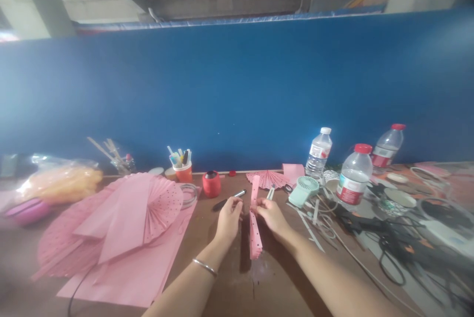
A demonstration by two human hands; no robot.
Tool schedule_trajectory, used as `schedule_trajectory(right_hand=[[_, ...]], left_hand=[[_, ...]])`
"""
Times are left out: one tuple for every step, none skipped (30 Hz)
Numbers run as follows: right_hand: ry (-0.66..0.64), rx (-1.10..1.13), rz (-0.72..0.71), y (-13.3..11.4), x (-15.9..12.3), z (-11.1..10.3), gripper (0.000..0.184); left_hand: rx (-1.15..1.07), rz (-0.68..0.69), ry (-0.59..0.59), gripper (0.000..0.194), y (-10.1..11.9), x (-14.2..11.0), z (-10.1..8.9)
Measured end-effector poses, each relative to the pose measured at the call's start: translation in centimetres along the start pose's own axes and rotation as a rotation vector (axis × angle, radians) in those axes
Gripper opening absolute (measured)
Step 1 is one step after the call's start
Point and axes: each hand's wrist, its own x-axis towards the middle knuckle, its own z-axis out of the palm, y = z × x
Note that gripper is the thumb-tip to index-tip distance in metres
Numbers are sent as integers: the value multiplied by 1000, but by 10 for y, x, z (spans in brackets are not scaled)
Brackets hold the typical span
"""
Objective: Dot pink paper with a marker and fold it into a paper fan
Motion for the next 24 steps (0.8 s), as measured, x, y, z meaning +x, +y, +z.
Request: schedule_trajectory(right_hand=[[-4, 7, -7, 0, 0, 0, 17], [-5, 17, -11, 1, 0, 0, 16], [-4, 30, -13, 2, 1, 0, 16], [-3, 41, -12, 4, 1, 0, 14], [-3, 50, -10, 5, 2, 1, 13], [-3, 55, -10, 6, 2, 1, 13], [-3, 55, -12, 7, 2, 1, 12], [-3, 51, -15, 8, 2, 1, 12], [0, 47, -19, 9, 3, 1, 13], [2, 44, -20, 10, 3, 1, 13], [5, 41, -20, 10, 3, 1, 13], [5, 37, -19, 10, 3, 1, 13], [4, 33, -18, 10, 3, 1, 13], [2, 31, -17, 9, 3, 1, 13], [-1, 31, -17, 9, 3, 1, 12], [-4, 34, -17, 8, 3, 0, 12], [-8, 39, -18, 7, 3, 0, 12], [-15, 46, -18, 6, 3, 0, 11], [-21, 53, -17, 5, 3, 0, 11], [-28, 60, -15, 4, 2, 0, 11], [-32, 70, -10, 3, 2, -1, 12], [-34, 83, -2, 2, 1, -1, 11], [-33, 97, 4, 2, 1, -1, 11], [-34, 113, 9, 2, 0, -1, 11]], left_hand=[[16, -4, -23, 23, 0, 0, 0], [31, -8, -47, 23, 0, 1, 1], [40, -16, -74, 24, 0, 1, 1], [41, -33, -106, 24, 0, 2, 2], [33, -59, -139, 25, 0, 2, 2], [21, -89, -170, 26, 0, 3, 3], [10, -117, -196, 27, 0, 3, 3], [1, -140, -214, 27, 1, 4, 4], [-3, -159, -223, 26, 1, 4, 4], [-5, -174, -225, 26, 1, 5, 3], [-11, -186, -223, 25, 2, 5, 3], [-23, -197, -221, 25, 2, 5, 3], [-36, -208, -219, 25, 2, 5, 2], [-49, -215, -219, 24, 2, 6, 2], [-61, -214, -222, 23, 3, 5, 1], [-71, -208, -227, 23, 3, 5, 1], [-79, -203, -236, 22, 3, 5, 0], [-85, -200, -248, 21, 3, 5, 0], [-93, -197, -259, 21, 4, 4, -1], [-100, -196, -267, 21, 4, 4, -1], [-103, -195, -271, 20, 4, 4, -1], [-102, -192, -273, 20, 4, 4, -1], [-96, -184, -274, 20, 3, 4, -2], [-84, -173, -276, 19, 3, 5, -2]])
